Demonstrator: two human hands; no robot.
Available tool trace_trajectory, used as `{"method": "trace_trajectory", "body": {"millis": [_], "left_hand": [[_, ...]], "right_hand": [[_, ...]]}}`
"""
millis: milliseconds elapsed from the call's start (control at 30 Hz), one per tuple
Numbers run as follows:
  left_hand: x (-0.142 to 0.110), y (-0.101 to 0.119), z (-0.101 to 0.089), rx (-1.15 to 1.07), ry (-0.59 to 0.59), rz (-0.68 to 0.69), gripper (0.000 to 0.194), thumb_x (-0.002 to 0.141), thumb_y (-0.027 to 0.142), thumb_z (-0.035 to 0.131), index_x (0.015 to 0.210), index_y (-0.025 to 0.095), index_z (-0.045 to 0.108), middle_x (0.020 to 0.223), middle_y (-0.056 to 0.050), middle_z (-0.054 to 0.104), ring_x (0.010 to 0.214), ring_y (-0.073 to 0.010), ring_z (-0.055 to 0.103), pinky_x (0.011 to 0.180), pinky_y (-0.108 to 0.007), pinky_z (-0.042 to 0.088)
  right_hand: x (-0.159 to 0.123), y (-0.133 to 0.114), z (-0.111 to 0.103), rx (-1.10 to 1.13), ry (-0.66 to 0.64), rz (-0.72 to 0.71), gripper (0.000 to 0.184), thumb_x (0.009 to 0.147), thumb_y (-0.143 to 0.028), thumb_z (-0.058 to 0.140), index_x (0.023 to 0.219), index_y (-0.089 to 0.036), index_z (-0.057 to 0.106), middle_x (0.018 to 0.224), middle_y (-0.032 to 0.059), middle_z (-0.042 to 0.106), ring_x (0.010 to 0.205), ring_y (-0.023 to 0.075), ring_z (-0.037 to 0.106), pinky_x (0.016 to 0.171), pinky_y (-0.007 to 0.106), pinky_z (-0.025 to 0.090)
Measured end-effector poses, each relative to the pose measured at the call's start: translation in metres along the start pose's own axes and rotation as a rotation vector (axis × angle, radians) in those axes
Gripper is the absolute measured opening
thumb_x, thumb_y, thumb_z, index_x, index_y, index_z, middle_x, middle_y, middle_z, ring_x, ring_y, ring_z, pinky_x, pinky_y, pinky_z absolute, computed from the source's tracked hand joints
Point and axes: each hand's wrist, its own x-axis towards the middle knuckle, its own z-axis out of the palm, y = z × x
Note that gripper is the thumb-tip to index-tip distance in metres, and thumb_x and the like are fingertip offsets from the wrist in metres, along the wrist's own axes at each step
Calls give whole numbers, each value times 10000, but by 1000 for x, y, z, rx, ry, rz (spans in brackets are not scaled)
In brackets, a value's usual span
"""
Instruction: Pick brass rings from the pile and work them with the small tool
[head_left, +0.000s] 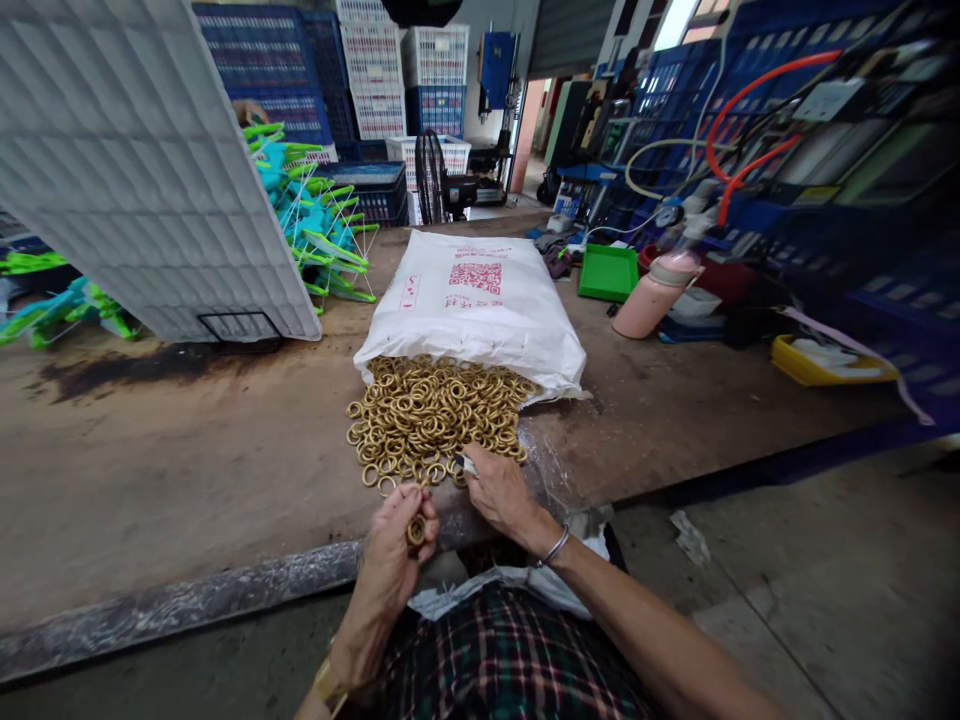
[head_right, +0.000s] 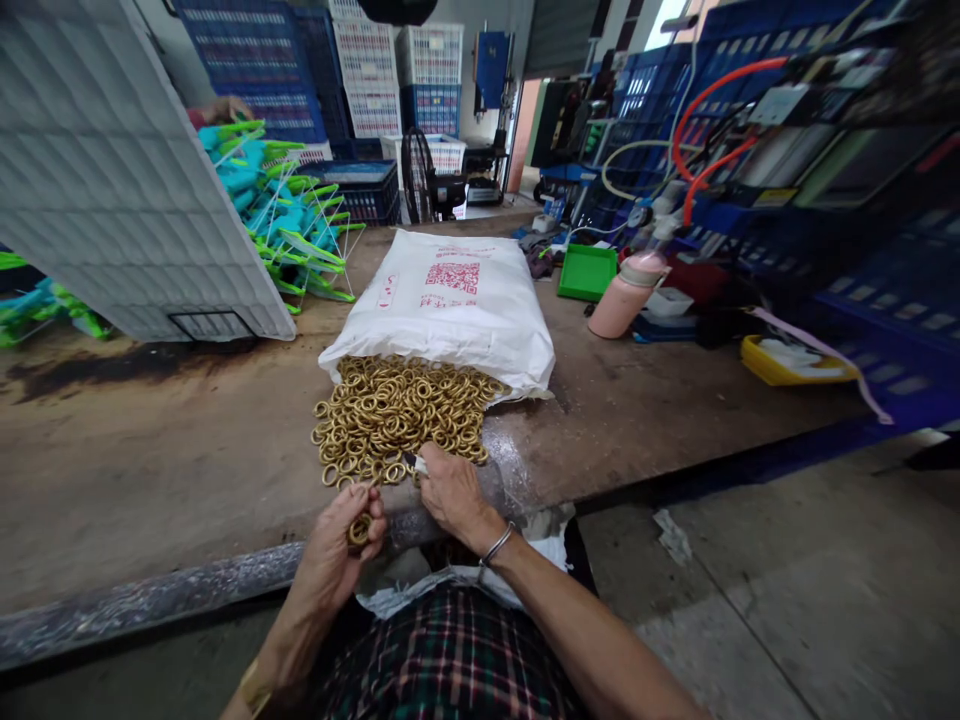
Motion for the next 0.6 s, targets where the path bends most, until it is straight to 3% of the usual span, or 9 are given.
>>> {"method": "trace_trajectory", "body": {"millis": [133,267,433,600], "left_hand": [[8,-1,-9,-69,60,-16,363,628,432,713,729,151,506,683,1,595,428,-35,445,326,-124,255],[12,-4,-18,-125,97,-51,370,590,409,748,716,152,513,647,7,588,408,-30,423,314,-120,250],[18,-3,-21,-212,93,-89,318,618,305,736,847,143,587,634,8,577,399,-30,414,312,-122,255],[25,-1,-22,-333,74,-170,221,585,221,738,704,119,582,668,-27,611,380,-21,381,305,-126,233]], "right_hand": [[3,-18,-1,-5,9,-63,184,809,-186,465,980,-203,532,924,46,611,828,167,554,682,252,325],[6,-30,6,-84,-2,-78,176,834,-249,484,1006,-240,516,955,30,579,796,183,558,648,277,331],[6,-27,11,-89,34,-52,155,834,-242,483,989,-246,491,978,22,540,785,184,548,645,276,335],[4,-22,18,-45,78,-52,215,808,-205,496,1016,-251,460,997,19,528,791,190,534,657,275,324]]}}
